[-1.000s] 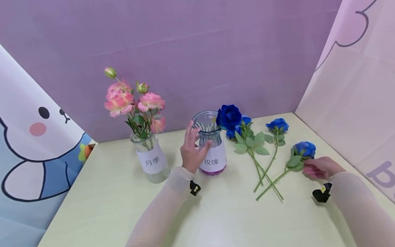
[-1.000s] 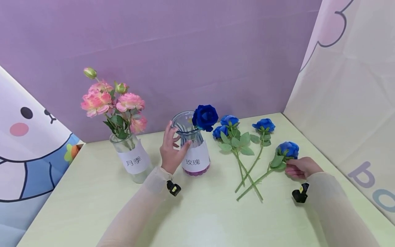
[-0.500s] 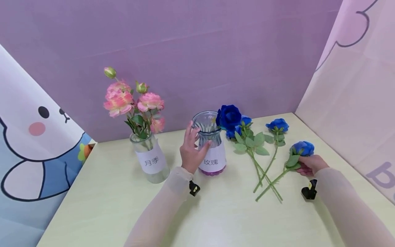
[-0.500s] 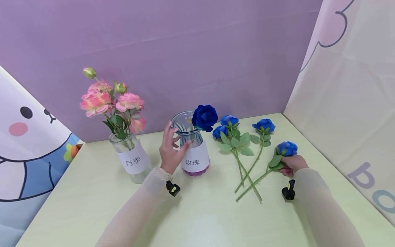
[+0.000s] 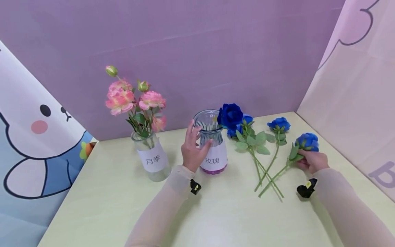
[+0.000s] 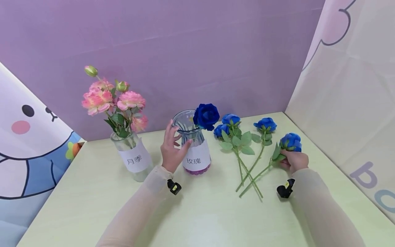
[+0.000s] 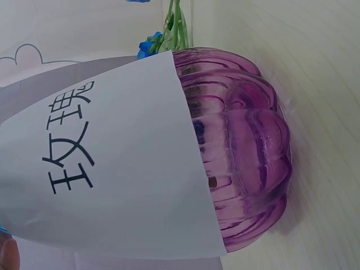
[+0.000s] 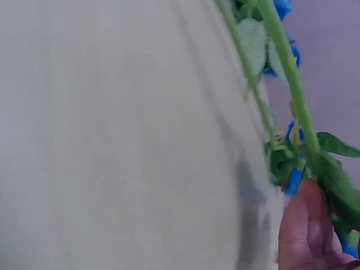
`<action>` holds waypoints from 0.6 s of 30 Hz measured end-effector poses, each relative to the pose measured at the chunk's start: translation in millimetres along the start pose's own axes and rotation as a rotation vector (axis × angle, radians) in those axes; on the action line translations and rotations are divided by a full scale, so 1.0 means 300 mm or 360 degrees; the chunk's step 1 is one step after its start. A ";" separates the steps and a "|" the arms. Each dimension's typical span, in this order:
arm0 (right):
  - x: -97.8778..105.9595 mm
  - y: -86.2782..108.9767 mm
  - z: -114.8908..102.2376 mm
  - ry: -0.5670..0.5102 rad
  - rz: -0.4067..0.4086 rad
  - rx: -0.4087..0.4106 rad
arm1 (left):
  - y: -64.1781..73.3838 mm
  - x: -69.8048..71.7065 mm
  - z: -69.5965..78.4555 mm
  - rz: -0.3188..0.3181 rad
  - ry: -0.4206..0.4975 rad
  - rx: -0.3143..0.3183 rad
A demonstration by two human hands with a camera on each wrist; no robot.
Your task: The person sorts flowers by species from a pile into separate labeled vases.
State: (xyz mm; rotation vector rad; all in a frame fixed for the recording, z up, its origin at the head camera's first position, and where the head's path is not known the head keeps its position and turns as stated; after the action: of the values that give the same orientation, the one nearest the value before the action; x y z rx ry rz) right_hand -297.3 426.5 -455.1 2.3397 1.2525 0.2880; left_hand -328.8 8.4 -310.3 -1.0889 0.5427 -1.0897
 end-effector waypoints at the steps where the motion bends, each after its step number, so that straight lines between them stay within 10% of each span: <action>1: -0.003 0.006 -0.007 -0.0031 -0.0018 -0.0012 | 0.000 0.000 0.000 -0.0003 -0.0005 0.0002; 18: -0.009 0.122 -0.155 -0.0764 -0.0113 0.0130 | 0.001 -0.004 -0.007 -0.0008 0.0000 0.0011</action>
State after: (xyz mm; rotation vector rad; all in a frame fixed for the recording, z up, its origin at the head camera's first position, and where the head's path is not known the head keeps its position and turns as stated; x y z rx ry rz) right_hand -290.2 421.1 -396.6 2.2379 1.1152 -0.3372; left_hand -330.7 8.6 -311.5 -1.0845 0.5362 -1.0950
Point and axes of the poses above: each hand's wrist, its own y-axis away from the middle knuckle, its own x-axis out of the back of the hand, z = x × y, the point moved 8 cm from there along -y, towards the middle knuckle, and after that the axes turned 7 degrees about z, right-handed, at the moved point
